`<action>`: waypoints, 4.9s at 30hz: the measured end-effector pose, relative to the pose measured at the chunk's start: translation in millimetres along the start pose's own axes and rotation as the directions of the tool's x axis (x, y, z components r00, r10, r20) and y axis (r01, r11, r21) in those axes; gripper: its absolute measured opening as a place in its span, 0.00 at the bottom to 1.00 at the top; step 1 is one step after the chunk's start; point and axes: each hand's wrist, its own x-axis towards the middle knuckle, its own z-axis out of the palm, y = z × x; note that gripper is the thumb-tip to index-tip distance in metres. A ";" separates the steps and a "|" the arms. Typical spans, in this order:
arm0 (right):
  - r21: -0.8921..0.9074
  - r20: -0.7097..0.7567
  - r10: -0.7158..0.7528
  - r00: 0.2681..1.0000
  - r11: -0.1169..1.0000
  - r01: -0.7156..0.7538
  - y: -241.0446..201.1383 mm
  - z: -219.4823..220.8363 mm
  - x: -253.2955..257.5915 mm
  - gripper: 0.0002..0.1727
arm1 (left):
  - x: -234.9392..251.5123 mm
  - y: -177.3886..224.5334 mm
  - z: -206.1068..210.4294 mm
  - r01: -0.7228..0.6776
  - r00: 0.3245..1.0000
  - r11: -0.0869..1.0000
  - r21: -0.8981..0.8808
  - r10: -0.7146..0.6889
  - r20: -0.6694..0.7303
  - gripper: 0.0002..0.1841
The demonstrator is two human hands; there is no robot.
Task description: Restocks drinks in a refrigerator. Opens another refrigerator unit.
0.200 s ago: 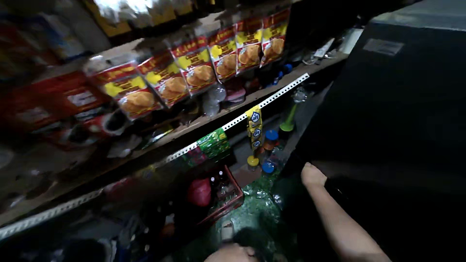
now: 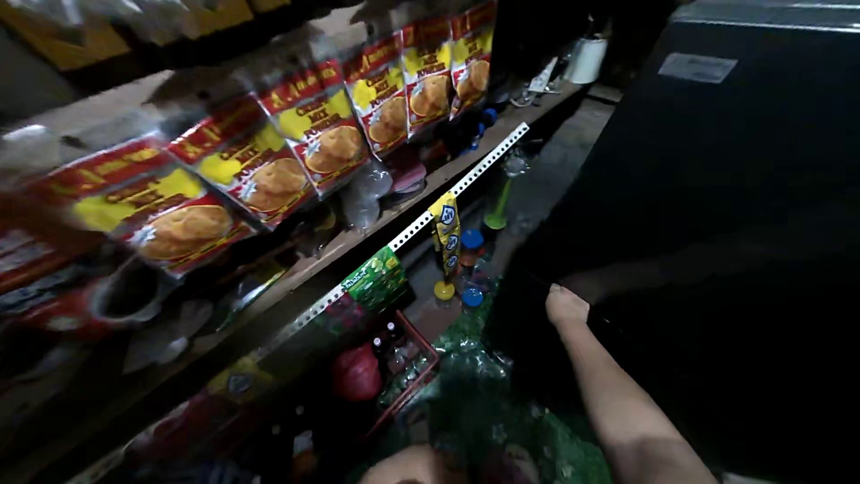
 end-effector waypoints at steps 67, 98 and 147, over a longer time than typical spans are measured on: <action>0.297 0.153 0.583 0.798 0.743 -0.599 155.1 201.6 -482.7 0.28 | 54.0 -39.4 10.1 -0.715 0.583 0.619 0.327 0.268 0.767 0.22; 0.636 0.688 -0.436 0.580 0.748 -0.192 -53.8 72.1 -331.9 0.57 | 152.0 -134.7 24.9 -0.217 0.926 0.944 0.248 0.118 0.359 0.29; 0.519 0.431 0.110 0.895 -0.842 -0.147 129.0 411.0 105.1 0.39 | 566.8 -142.9 24.8 -0.545 0.570 0.729 -0.414 -0.040 -0.820 0.14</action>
